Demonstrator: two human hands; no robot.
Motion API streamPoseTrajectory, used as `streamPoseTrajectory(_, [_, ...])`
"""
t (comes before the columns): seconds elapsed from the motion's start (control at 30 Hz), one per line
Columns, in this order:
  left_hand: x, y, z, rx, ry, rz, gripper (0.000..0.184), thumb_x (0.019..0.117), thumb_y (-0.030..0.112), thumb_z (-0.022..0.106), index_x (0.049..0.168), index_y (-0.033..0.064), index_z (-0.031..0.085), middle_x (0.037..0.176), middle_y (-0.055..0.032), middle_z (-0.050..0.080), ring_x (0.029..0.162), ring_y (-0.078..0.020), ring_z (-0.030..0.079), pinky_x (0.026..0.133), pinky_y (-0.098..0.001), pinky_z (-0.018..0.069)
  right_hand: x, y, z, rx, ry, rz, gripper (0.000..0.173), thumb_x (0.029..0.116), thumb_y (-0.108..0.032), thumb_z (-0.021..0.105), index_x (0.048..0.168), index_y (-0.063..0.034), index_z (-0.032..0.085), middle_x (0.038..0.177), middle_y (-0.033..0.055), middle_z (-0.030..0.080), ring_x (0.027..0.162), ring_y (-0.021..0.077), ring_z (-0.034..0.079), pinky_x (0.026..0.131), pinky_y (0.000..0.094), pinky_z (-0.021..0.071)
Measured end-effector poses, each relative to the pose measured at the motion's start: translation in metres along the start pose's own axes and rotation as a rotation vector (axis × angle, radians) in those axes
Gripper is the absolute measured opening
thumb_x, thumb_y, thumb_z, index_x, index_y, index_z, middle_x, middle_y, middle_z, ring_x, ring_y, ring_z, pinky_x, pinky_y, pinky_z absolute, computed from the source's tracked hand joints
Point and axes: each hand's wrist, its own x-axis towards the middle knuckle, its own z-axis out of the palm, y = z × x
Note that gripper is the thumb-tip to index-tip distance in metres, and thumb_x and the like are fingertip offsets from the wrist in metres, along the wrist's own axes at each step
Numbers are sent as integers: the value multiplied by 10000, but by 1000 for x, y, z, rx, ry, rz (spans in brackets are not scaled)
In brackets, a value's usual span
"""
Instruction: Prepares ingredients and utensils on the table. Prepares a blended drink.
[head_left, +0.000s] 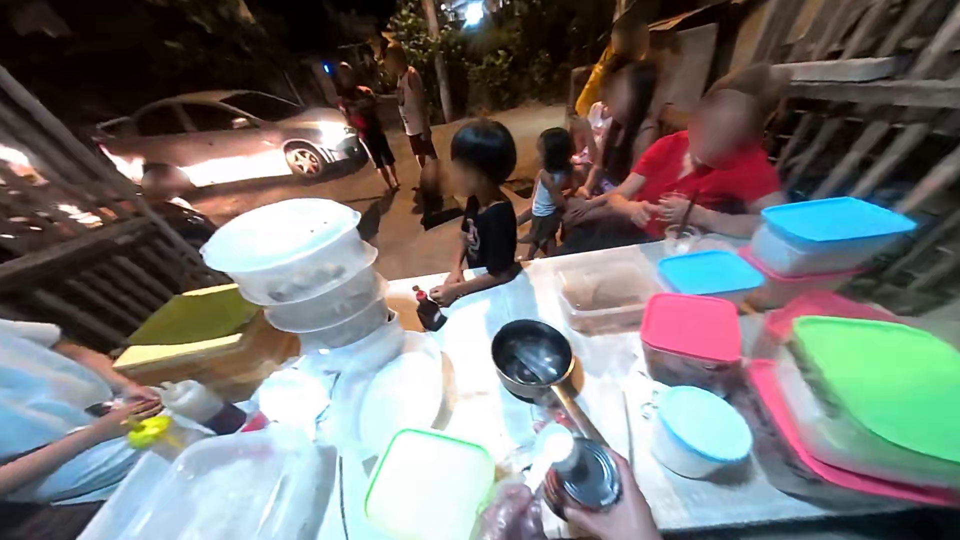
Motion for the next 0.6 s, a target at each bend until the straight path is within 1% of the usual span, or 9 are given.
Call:
streamPoseTrajectory(0.07, [24, 33, -22, -108, 27, 31, 294, 1085, 145, 332, 911, 130, 568, 652, 49, 594, 559, -37, 583, 563, -183, 520, 45, 7, 48, -35, -50, 15, 1091, 594, -142, 956, 1468, 155, 374, 1419, 322, 538, 1324, 350, 561, 1128, 444, 452])
streamPoseTrajectory(0.17, [61, 68, -51, -198, 82, 39, 331, 1089, 154, 325, 864, 146, 566, 635, 53, 587, 551, -32, 583, 560, -176, 518, 104, 24, 108, -69, -173, 56, 1046, 592, -143, 942, 1461, 90, 409, 1370, 263, 591, 1283, 315, 593, 1100, 438, 480])
streamPoseTrajectory(0.23, [79, 83, -68, -206, 124, 36, 343, 1088, 150, 325, 831, 153, 552, 621, 59, 574, 539, -28, 574, 544, -171, 511, 130, 38, 139, -94, -254, 79, 1063, 593, -146, 941, 1481, 72, 399, 1374, 246, 599, 1287, 299, 597, 1105, 436, 479])
streamPoseTrajectory(0.3, [91, 94, -84, -208, 144, 33, 336, 1085, 133, 324, 836, 144, 548, 620, 56, 575, 533, -26, 570, 534, -165, 507, 146, 50, 161, -106, -326, 92, 1074, 599, -143, 946, 1494, 55, 386, 1394, 233, 588, 1310, 282, 582, 1126, 417, 464])
streamPoseTrajectory(0.4, [102, 100, -96, -239, 204, -4, 239, 1079, 98, 372, 911, 109, 542, 651, 31, 579, 537, -34, 569, 533, -166, 511, 159, 55, 178, -136, -384, 100, 1075, 626, -158, 948, 1513, 42, 376, 1417, 221, 579, 1327, 267, 572, 1141, 398, 450])
streamPoseTrajectory(0.5, [115, 98, -91, -235, 217, -52, 143, 1077, 67, 395, 994, 75, 511, 691, 10, 576, 560, -50, 579, 561, -179, 528, 169, 49, 177, -198, -489, 112, 1088, 669, -132, 928, 1556, 18, 315, 1464, 214, 542, 1360, 256, 545, 1166, 384, 423])
streamPoseTrajectory(0.53, [120, 96, -87, -226, 212, -64, 136, 1077, 65, 398, 997, 70, 509, 689, 9, 569, 558, -51, 573, 558, -180, 524, 171, 46, 175, -231, -517, 112, 1109, 676, -115, 921, 1573, 18, 282, 1493, 224, 514, 1382, 267, 525, 1179, 384, 408])
streamPoseTrajectory(0.57, [125, 94, -81, -221, 212, -74, 127, 1076, 61, 402, 1001, 62, 505, 688, 7, 560, 552, -50, 565, 551, -176, 517, 174, 41, 172, -280, -549, 123, 1141, 691, -81, 904, 1599, 23, 222, 1552, 242, 443, 1431, 288, 473, 1205, 387, 370])
streamPoseTrajectory(0.6, [131, 92, -76, -214, 214, -88, 118, 1076, 60, 403, 1008, 55, 499, 694, 4, 548, 548, -50, 554, 541, -172, 508, 176, 34, 169, -343, -587, 150, 1167, 712, -31, 874, 1621, 29, 144, 1621, 260, 332, 1494, 314, 386, 1240, 396, 309])
